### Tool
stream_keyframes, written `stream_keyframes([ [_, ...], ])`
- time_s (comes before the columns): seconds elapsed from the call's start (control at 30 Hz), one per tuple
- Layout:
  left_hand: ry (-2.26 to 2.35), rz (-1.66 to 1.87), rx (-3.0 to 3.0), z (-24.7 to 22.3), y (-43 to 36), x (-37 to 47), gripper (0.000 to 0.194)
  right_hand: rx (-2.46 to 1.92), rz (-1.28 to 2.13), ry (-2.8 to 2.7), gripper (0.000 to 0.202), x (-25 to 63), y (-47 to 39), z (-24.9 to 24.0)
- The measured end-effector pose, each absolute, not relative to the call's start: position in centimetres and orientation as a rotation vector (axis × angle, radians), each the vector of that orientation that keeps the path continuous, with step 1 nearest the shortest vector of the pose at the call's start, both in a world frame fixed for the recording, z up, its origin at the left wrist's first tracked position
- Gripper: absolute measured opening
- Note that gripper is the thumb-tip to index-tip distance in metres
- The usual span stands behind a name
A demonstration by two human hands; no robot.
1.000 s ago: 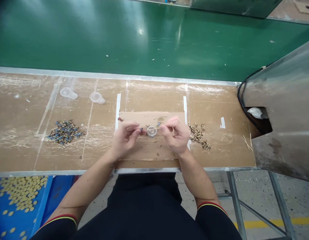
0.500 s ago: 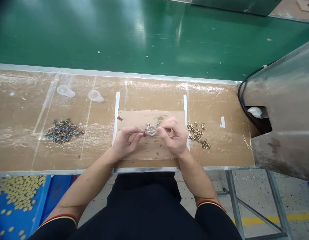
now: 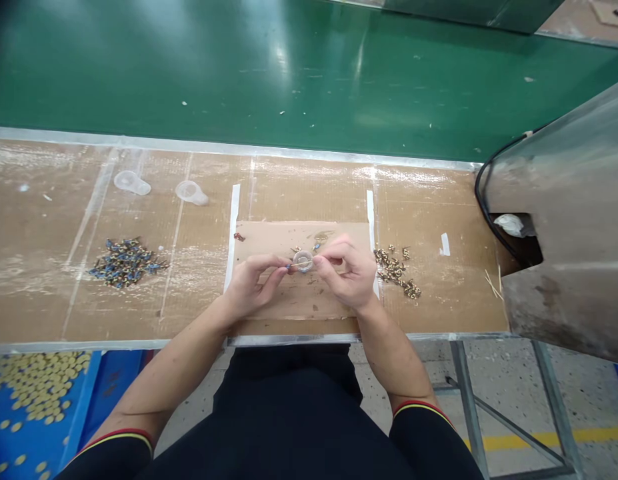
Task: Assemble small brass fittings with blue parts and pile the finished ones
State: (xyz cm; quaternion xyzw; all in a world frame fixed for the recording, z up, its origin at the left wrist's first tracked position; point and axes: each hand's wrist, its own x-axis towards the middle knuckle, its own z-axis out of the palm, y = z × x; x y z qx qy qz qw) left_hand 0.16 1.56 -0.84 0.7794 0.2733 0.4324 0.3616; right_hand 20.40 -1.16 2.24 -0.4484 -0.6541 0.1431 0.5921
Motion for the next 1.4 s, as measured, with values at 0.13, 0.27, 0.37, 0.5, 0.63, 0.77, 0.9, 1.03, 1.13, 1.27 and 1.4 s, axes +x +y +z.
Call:
stream_keyframes([
  [0.13, 0.664, 1.125, 1.977, -1.1, 1.6, 0.1, 0.009, -1.087, 0.263, -1.491, 0.024, 21.6, -1.0, 2.8],
  [0.27, 0.493, 1.310, 1.940, -1.1, 1.7, 0.2, 0.016, -1.195, 0.341, -1.735, 0.024, 22.5, -0.6, 2.8],
  [0.37, 0.454, 1.343, 1.930, -1.0, 1.8, 0.2, 0.019, -1.244, 0.440, -1.960, 0.018, 22.2, -0.3, 2.0],
  [0.5, 0.472, 1.342, 1.937, -0.8, 1.8, 0.1, 0.021, -1.293, 0.481, -2.027, 0.013, 22.4, -0.2, 1.6],
  [0.63, 0.581, 1.390, 1.928, -0.8, 1.6, -0.2, 0.020, -1.481, 0.256, -1.741, 0.016, 25.3, -0.3, 2.2],
  [0.77, 0.742, 1.455, 1.886, -0.9, 1.5, -0.6, 0.016, -1.834, 0.188, -1.507, 0.018, 30.0, -0.7, 2.0],
  [0.9, 0.818, 1.507, 1.822, -0.9, 1.6, -0.6, 0.012, -2.078, 0.379, -1.492, 0.020, 33.6, -1.5, 0.9],
  [1.03, 0.845, 1.520, 1.697, -0.6, 1.7, -0.4, 0.005, -2.086, 0.454, -1.565, 0.017, 34.5, -1.8, 0.1],
  [1.13, 0.878, 1.518, 1.594, -0.2, 1.8, -0.3, 0.004, -2.061, 0.486, -1.613, 0.016, 34.2, -1.6, -0.2],
  [1.27, 0.927, 1.508, 1.469, 0.1, 2.1, -0.3, 0.008, -2.079, 0.478, -1.596, 0.019, 34.5, -1.4, -0.4],
  [1.4, 0.963, 1.511, 1.430, 0.1, 2.3, -0.3, 0.008, -2.089, 0.459, -1.545, 0.019, 35.7, -1.9, -0.6],
])
